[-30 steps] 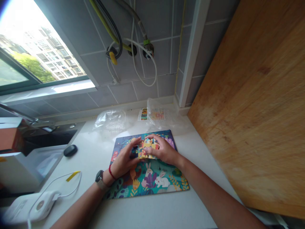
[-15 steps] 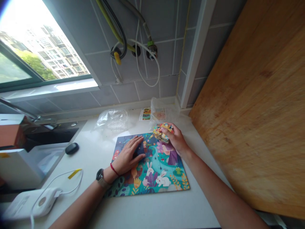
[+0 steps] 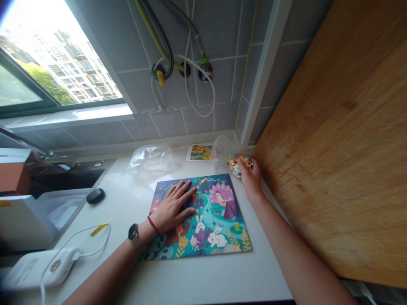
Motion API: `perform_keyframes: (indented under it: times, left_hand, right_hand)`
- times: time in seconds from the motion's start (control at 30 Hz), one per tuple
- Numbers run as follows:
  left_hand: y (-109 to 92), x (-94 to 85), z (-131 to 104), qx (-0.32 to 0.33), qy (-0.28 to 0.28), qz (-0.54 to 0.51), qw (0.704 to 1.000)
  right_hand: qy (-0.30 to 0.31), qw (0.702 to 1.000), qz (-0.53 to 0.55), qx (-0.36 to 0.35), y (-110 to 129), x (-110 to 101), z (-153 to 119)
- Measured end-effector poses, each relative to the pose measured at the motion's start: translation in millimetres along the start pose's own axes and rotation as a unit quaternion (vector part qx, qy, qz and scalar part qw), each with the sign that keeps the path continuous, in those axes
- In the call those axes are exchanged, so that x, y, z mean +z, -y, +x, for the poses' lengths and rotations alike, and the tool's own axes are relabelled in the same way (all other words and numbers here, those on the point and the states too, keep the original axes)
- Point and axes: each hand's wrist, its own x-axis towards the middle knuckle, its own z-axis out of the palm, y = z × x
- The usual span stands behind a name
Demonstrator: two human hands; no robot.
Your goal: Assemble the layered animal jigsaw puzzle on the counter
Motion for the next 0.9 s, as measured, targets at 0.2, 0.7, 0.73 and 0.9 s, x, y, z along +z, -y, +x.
perform_keyframes:
  times: [0.2, 0.7, 0.73, 0.9]
  left_hand:
    - [0.9, -0.1, 0.0, 0.006, -0.005, -0.007, 1.000]
    - [-1.7, -5.0, 0.4, 0.006, 0.013, 0.003, 1.000]
    - [-1.7, -5.1, 0.4, 0.004, 0.019, 0.007, 1.000]
    - [-1.0, -4.4, 0.5, -0.005, 0.028, 0.034, 0.999]
  right_hand:
    - [0.013, 0.992, -0.124, -0.026, 0.5, -4.7, 7.1]
    - [0.055, 0.972, -0.228, 0.000, 2.2, -19.0, 18.8]
    - [0.058, 0.970, -0.237, 0.001, 2.3, -19.9, 19.7]
    - [0.066, 0.955, -0.289, 0.005, 6.3, -21.6, 19.4]
